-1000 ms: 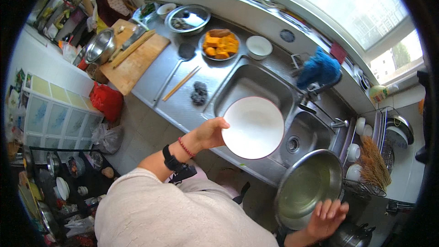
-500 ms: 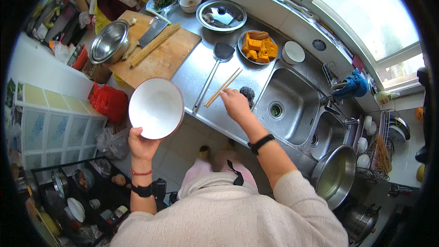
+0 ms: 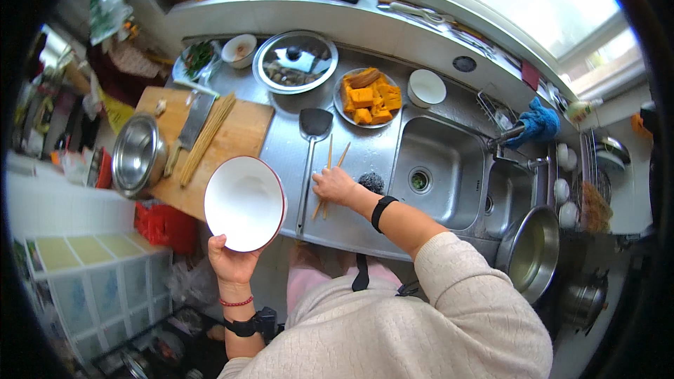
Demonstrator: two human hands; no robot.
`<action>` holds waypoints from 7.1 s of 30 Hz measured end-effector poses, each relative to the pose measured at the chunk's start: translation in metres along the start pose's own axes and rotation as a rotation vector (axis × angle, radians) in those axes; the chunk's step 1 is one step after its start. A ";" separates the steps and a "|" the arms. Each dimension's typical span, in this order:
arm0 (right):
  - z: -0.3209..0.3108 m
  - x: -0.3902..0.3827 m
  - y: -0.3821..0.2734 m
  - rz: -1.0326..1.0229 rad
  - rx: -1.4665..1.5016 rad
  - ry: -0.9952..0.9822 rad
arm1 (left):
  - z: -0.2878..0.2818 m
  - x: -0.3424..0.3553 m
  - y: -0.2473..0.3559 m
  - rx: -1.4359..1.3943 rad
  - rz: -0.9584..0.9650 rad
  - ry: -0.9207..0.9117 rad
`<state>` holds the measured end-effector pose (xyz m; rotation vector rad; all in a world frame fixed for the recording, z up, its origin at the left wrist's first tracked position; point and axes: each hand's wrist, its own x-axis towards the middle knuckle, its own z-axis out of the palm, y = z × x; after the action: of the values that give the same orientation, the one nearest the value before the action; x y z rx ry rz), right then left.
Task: The person washes a bowl, chopsticks, and a metal bowl in the sink using a steel wool scrubber, then rinses them under running water. They stir vegetables in a pan on the stove, cover the pan, and serve cooked pumpkin pieces onto a plate using chopsticks.
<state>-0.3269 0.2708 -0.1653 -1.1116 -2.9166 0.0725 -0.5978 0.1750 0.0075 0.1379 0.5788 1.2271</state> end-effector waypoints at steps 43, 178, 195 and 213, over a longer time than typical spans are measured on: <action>-0.160 -0.108 0.021 1.107 1.258 1.706 | -0.049 0.241 -0.096 0.347 -0.765 -0.081; 0.009 -0.329 0.070 1.704 1.931 0.764 | 0.013 0.052 -0.357 1.695 0.597 -0.606; -0.241 -0.745 -0.265 1.719 -0.213 0.860 | 0.144 0.021 -0.426 1.595 0.567 -0.462; -0.172 -1.043 -0.520 2.478 0.046 1.252 | 0.142 -0.200 -0.594 1.880 0.853 -0.647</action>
<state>0.1118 -0.8043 0.0313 -2.2611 0.3736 -0.3283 -0.0678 -0.1859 -0.0422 2.4413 0.9382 0.8851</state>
